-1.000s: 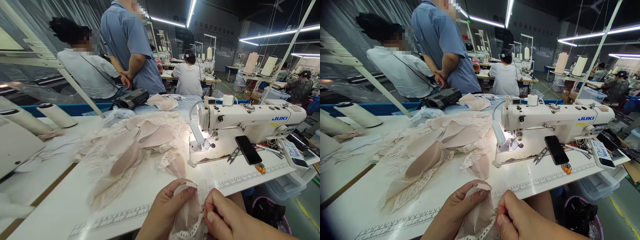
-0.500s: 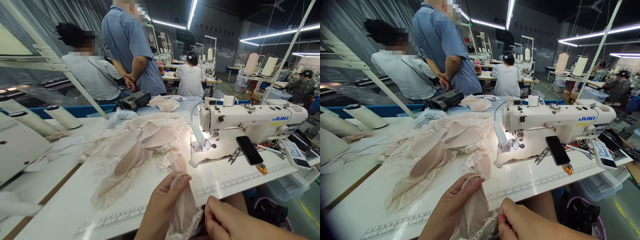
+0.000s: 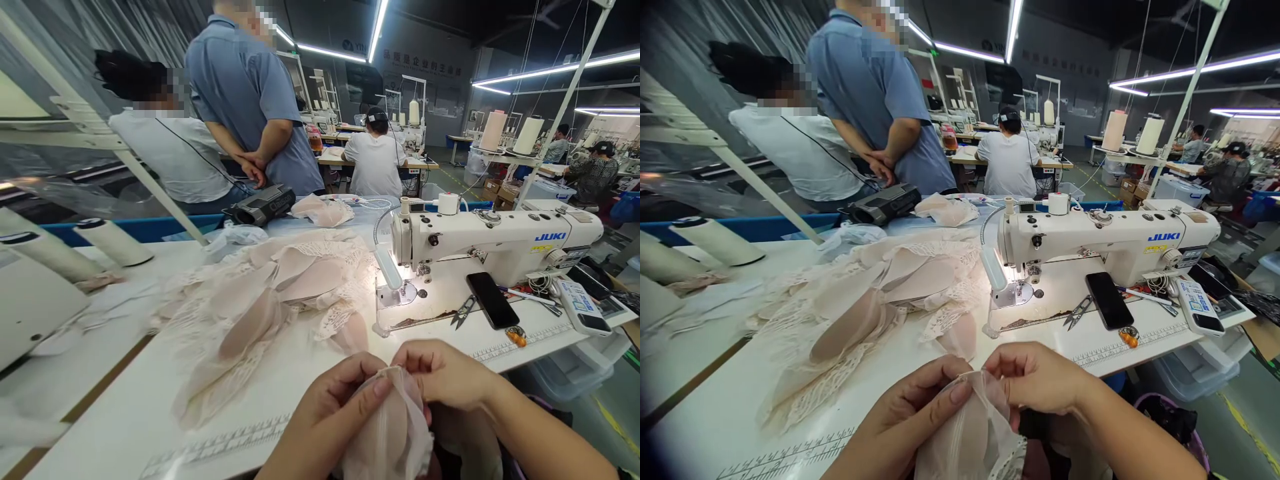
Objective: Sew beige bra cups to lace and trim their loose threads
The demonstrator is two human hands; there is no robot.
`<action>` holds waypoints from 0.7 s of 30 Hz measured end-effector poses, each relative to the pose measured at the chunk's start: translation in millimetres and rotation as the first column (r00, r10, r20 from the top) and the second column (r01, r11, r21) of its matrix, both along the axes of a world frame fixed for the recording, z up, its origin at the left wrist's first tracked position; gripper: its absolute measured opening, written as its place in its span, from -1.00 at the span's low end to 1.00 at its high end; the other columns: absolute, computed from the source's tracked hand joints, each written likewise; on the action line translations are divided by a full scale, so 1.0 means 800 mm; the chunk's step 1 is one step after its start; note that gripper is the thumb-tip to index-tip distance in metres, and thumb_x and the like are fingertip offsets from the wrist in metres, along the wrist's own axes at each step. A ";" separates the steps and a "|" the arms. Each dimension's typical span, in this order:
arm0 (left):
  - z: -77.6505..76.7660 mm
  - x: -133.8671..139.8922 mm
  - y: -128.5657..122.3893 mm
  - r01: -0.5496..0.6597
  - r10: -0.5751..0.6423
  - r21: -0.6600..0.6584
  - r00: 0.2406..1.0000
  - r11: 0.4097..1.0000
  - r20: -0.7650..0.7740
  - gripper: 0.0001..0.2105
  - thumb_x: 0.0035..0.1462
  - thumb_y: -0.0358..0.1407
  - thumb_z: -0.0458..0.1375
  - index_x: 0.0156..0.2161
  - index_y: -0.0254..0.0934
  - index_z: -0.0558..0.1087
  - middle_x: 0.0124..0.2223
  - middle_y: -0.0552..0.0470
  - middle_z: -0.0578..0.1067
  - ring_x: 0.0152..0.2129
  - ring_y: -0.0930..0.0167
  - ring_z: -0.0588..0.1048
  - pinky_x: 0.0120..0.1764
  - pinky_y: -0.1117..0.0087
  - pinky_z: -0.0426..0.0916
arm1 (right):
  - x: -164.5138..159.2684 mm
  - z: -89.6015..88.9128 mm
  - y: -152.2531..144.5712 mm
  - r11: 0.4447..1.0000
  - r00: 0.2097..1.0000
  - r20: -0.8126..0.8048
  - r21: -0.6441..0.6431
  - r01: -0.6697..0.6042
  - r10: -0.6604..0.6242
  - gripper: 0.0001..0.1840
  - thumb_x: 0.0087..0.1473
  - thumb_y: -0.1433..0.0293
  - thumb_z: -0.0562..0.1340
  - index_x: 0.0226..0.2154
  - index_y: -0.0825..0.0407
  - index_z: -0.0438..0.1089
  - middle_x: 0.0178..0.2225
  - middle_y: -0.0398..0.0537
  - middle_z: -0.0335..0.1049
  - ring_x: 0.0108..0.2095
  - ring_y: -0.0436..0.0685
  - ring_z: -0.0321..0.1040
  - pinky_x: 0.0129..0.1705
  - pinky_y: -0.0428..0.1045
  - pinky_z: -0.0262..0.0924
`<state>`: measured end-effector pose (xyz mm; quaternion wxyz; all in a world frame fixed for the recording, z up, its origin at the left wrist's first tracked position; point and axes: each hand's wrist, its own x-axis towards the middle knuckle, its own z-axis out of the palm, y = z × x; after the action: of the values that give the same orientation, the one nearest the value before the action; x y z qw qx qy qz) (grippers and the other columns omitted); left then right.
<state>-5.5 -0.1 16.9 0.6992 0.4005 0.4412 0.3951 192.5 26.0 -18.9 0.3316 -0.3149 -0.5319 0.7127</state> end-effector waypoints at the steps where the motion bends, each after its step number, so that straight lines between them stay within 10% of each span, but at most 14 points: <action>1: 0.000 -0.001 0.001 -0.022 0.024 0.044 0.999 0.999 -0.039 -0.55 -0.14 0.09 0.58 -0.42 -0.25 0.61 -0.49 0.10 0.57 -0.55 0.46 0.45 -0.45 0.56 0.35 | -0.008 -0.010 -0.002 0.995 0.999 -0.035 -0.087 -0.039 0.036 -0.41 -0.05 -0.09 0.54 -0.33 0.01 0.37 -0.57 -0.32 0.33 -0.68 -0.09 0.19 -0.65 -0.18 0.05; 7: -0.015 -0.010 0.005 -0.052 0.066 0.110 0.991 0.993 -0.120 -0.58 -0.04 0.09 0.53 -0.40 -0.23 0.60 -0.46 0.12 0.54 -0.50 0.44 0.41 -0.43 0.55 0.35 | -0.021 -0.019 -0.021 0.962 0.985 -0.147 -0.268 0.044 -0.086 -0.41 -0.25 0.13 0.67 -0.42 0.05 0.37 -0.56 -0.35 0.32 -0.64 -0.17 0.12 -0.59 -0.20 0.02; 14: -0.021 -0.007 0.007 -0.040 0.042 0.049 0.998 0.998 -0.048 -0.56 -0.08 0.10 0.54 -0.38 -0.22 0.60 -0.46 0.09 0.56 -0.52 0.43 0.41 -0.47 0.53 0.35 | -0.020 -0.016 -0.026 0.972 0.981 -0.148 -0.216 0.090 -0.124 -0.35 -0.14 -0.10 0.57 -0.44 -0.02 0.26 -0.61 -0.39 0.15 -0.69 -0.15 -0.10 -0.65 -0.14 -0.21; 17: -0.017 -0.009 0.006 -0.036 0.037 0.031 0.999 0.999 -0.034 -0.56 -0.10 0.10 0.56 -0.40 -0.22 0.59 -0.48 0.11 0.55 -0.54 0.45 0.40 -0.47 0.54 0.33 | -0.008 -0.019 -0.022 0.967 0.962 0.107 0.069 0.246 -0.253 -0.43 0.12 -0.16 0.34 -0.42 -0.07 0.19 -0.56 -0.34 0.12 -0.63 -0.07 -0.03 -0.59 -0.11 -0.08; 21: -0.012 -0.021 0.003 -0.094 0.095 0.017 0.995 0.995 -0.042 -0.54 -0.15 0.11 0.57 -0.40 -0.22 0.59 -0.45 0.09 0.58 -0.50 0.42 0.44 -0.44 0.52 0.34 | 0.045 -0.011 -0.008 0.694 0.637 0.357 0.591 0.412 -0.683 -0.62 0.28 0.06 0.20 -0.43 -0.08 0.16 -0.46 -0.19 0.18 -0.39 0.13 0.16 -0.29 0.02 0.14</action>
<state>-22.0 2.4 7.2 0.6672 0.3927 0.4714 0.4224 228.6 19.4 -27.7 0.4336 -0.5696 -0.6289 0.3033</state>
